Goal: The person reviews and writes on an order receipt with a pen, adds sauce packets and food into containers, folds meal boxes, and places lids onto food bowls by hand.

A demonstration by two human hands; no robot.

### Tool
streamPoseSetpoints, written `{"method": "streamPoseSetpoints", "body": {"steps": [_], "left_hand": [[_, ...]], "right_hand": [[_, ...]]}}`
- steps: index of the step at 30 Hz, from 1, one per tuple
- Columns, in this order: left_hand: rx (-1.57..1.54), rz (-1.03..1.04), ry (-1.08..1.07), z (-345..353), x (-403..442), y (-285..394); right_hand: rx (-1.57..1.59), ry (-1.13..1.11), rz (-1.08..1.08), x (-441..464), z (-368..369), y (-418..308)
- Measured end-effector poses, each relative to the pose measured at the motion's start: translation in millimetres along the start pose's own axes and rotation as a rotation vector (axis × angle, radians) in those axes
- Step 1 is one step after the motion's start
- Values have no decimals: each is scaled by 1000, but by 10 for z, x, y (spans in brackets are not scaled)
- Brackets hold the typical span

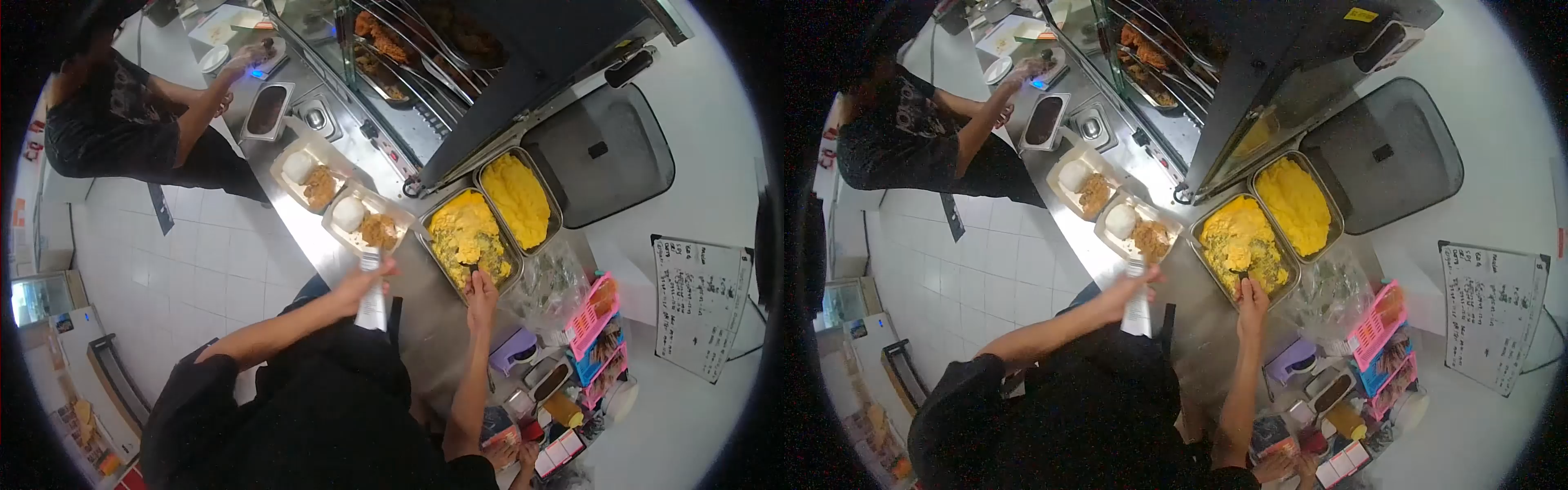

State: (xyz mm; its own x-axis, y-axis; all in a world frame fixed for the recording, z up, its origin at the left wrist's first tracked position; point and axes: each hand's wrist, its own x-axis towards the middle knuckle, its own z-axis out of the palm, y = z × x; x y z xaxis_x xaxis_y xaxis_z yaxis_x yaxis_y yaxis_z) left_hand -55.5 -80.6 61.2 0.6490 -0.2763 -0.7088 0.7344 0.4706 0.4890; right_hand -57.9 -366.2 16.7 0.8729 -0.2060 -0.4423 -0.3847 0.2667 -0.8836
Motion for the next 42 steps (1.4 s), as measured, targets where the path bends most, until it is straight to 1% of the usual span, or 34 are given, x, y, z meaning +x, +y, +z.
{"method": "streamPoseSetpoints", "body": {"steps": [1,4,5,7,10,13,16,19,22,25,26,28,29,30,31,32,33,35,36,38,39,41,42], "left_hand": [[26,15,36,-139,-70,95],[-79,67,99,-639,-196,264],[-137,152,189,-734,-245,275],[-243,198,246,-980,-306,319],[-333,249,267,-1196,-356,361],[-340,294,260,-1283,-382,354],[-264,294,325,-1243,-528,407],[-49,362,348,-1295,-515,336],[163,392,346,-1124,-481,316],[333,405,286,-796,-378,289],[430,385,243,-639,-369,288],[555,308,125,-363,-223,152],[598,326,60,-242,-71,-10],[641,341,-4,-126,94,-182],[819,331,-27,35,206,-254],[998,318,-55,200,322,-322],[936,375,41,321,519,-503],[801,486,239,506,926,-873],[779,543,290,596,992,-883],[739,661,393,735,1104,-842],[767,685,429,748,1143,-887],[818,739,512,753,1238,-938],[853,708,512,787,1231,-883]], "right_hand": [[42,-2,-11,-85,40,-55],[-36,-59,-88,-407,378,-211],[-87,-18,-117,-476,580,-247],[-190,59,-157,-634,1017,-215],[-586,213,-735,-634,1711,28],[-1240,-21,-1079,-299,1757,646],[-1183,46,-1098,-338,1864,798],[-1100,23,-1018,-391,1899,742],[-823,71,-704,-463,1897,612],[-525,261,-688,-600,1803,352],[-457,291,-539,-702,1715,210],[-483,438,-541,-651,1436,83],[-496,504,-539,-585,1276,18],[-552,512,-625,-398,1080,-6],[-607,521,-710,-163,910,-49],[-708,495,-810,41,786,-157],[-811,467,-906,214,714,-250],[-968,354,-913,488,679,-385],[-1043,290,-917,595,658,-436],[-1246,12,-994,816,582,-328],[-1339,-128,-1030,872,601,-317],[-1342,-288,-1026,904,604,-269],[-1342,-378,-1019,917,599,-257]]}}
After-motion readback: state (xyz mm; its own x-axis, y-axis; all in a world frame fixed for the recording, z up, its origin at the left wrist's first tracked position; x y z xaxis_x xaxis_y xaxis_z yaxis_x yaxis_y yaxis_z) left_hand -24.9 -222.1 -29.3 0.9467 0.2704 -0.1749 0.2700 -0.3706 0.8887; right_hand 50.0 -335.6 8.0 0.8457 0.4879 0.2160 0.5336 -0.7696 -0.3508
